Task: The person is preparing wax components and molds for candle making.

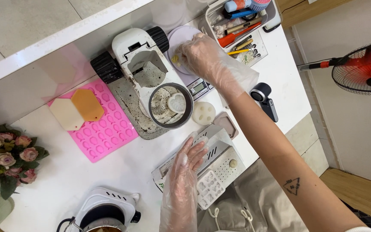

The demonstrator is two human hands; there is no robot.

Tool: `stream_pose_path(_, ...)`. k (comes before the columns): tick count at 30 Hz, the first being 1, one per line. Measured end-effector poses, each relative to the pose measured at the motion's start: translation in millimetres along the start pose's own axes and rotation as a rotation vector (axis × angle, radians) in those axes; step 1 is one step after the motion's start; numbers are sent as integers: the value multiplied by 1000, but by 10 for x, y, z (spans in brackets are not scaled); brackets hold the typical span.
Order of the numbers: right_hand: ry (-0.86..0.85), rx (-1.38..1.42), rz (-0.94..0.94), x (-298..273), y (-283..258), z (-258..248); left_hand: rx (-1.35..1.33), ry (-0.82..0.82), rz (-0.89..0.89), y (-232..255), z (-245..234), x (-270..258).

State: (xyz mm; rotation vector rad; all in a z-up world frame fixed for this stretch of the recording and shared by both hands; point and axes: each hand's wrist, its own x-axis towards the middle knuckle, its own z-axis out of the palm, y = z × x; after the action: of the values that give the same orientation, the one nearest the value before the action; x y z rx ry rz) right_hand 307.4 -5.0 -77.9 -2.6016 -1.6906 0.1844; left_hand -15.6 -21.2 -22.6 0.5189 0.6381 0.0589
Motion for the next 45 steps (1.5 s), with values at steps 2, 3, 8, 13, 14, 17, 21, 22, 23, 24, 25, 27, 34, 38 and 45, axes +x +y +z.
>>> stream_pose_path(2, -8, -13, -11, -9, -3, -16, -6, 16, -44, 43, 30, -3)
stream_pose_path(3, -8, -12, -10, -10, -5, -9, -5, 16, -44, 25, 19, -4)
stream_pose_path(8, 6, -37, -21, -22, 12, 14, -58, 33, -29, 38, 59, -31)
stream_pose_path(13, 54, -47, -39, -18, 26, 68, -55, -1, 0, -65, -37, 6)
stream_pose_path(14, 75, -40, -58, -20, 29, 67, -58, -5, 3, -73, -50, 12)
stream_pose_path(17, 84, -78, -118, 7, 27, 57, -62, 4, -29, -106, -86, 30)
stream_pose_path(21, 77, -143, -134, -2, 18, 58, -54, 13, -4, 13, 17, -43)
stream_pose_path(22, 86, -159, -139, -3, 16, 52, -51, 12, -11, 13, 17, -43)
stream_pose_path(23, 96, -175, -144, -5, 15, 45, -47, 11, -18, 12, 17, -43)
stream_pose_path(24, 96, -174, -142, -9, 18, 43, -46, 10, -19, -18, 10, -42)
stream_pose_path(25, 100, -162, -146, -13, 22, 42, -61, 8, -5, -49, 4, -42)
stream_pose_path(27, 103, -149, -148, -25, 29, 50, -76, 6, 6, -60, 13, -44)
stream_pose_path(34, 139, -155, -152, -13, 25, 78, -85, 7, -29, -77, 10, -34)
stream_pose_path(38, 125, -91, -128, -37, 53, 10, -94, -9, 20, -103, 3, -46)
stream_pose_path(45, 294, 55, 38, -447, -138, -423, -74, 15, -1, -90, 51, -87)
